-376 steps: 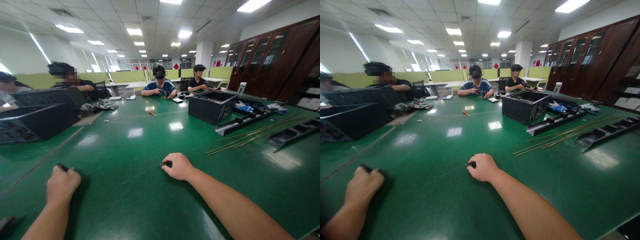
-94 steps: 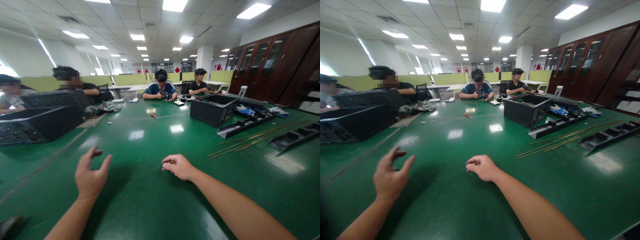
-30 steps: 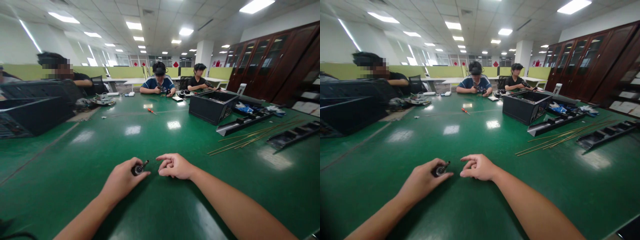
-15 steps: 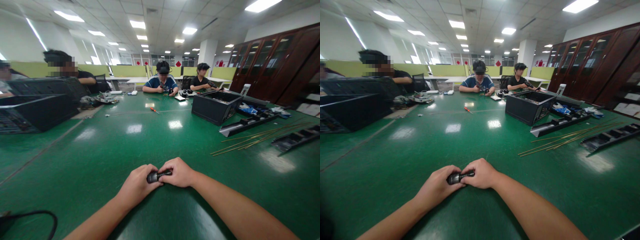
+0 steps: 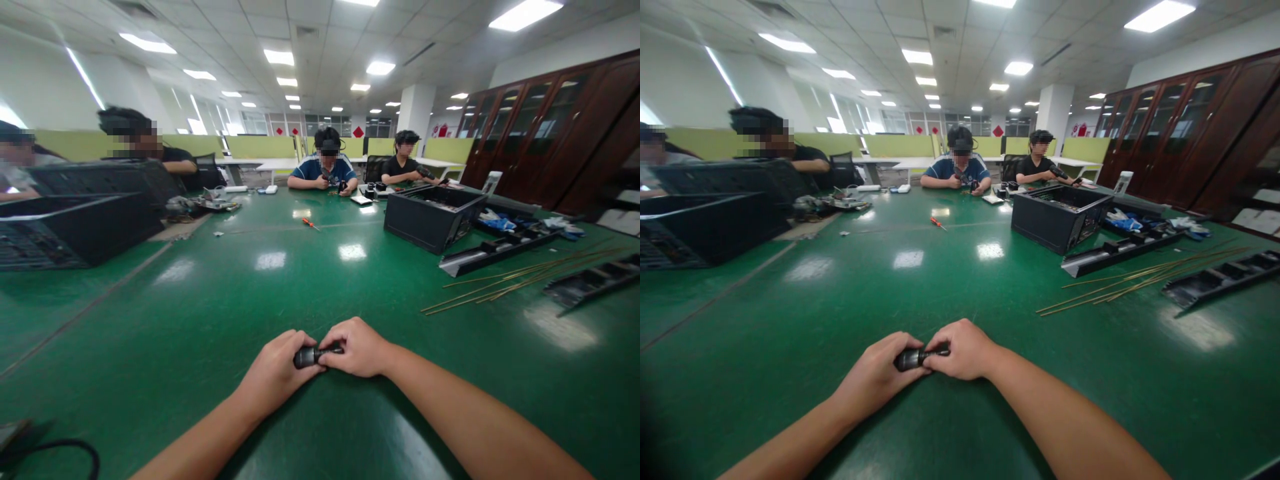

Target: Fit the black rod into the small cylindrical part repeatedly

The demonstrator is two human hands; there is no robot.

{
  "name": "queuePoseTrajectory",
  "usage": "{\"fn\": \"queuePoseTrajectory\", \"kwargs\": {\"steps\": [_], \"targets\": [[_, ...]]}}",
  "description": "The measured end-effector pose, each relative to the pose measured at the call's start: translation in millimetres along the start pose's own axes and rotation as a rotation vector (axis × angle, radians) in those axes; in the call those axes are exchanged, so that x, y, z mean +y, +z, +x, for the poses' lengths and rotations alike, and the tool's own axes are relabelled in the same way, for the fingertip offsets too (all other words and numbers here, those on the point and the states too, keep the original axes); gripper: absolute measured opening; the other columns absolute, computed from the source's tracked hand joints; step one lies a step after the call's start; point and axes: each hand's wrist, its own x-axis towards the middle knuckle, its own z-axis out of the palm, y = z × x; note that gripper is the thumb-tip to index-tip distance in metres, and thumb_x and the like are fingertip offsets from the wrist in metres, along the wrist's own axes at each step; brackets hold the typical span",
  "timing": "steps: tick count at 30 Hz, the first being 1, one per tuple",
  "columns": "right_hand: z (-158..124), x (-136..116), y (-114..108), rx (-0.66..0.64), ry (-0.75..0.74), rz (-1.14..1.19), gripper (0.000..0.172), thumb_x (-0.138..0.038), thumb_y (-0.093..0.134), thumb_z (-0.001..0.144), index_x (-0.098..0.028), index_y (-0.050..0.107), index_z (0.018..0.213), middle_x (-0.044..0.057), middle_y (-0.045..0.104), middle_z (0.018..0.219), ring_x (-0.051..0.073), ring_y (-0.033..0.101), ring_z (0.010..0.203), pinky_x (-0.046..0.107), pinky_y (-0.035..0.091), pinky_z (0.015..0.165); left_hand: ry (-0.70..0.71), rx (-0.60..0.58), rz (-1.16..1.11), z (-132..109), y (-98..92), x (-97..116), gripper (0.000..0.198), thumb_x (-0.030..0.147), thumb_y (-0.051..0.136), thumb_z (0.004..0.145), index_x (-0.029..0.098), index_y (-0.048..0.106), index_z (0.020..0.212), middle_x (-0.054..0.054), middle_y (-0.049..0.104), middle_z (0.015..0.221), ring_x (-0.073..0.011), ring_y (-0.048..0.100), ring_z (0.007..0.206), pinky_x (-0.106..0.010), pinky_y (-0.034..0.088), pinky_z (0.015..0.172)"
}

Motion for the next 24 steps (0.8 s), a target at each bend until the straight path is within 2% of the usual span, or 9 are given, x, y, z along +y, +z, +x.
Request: {"fn": "queuePoseTrajectory", "kwargs": {"steps": [24], "targets": [[-0.9,-1.1,-2.6,-0.014,0.034,0.02,0.015,-0.025,0.072,0.076,-0.017,0.077,0.088,0.001,0.071,0.073,0.011,0.057,0.06,0.02,0.038,0.056,0.0,-0.012,0.015,-0.4,-3.0,1.0,0.022,0.033,0.073,0.078,0.021,0.062,0.093,-0.001,0.065,0.082,-0.0167,0.064,0.077,-0.027,0.048,0.068]]}}
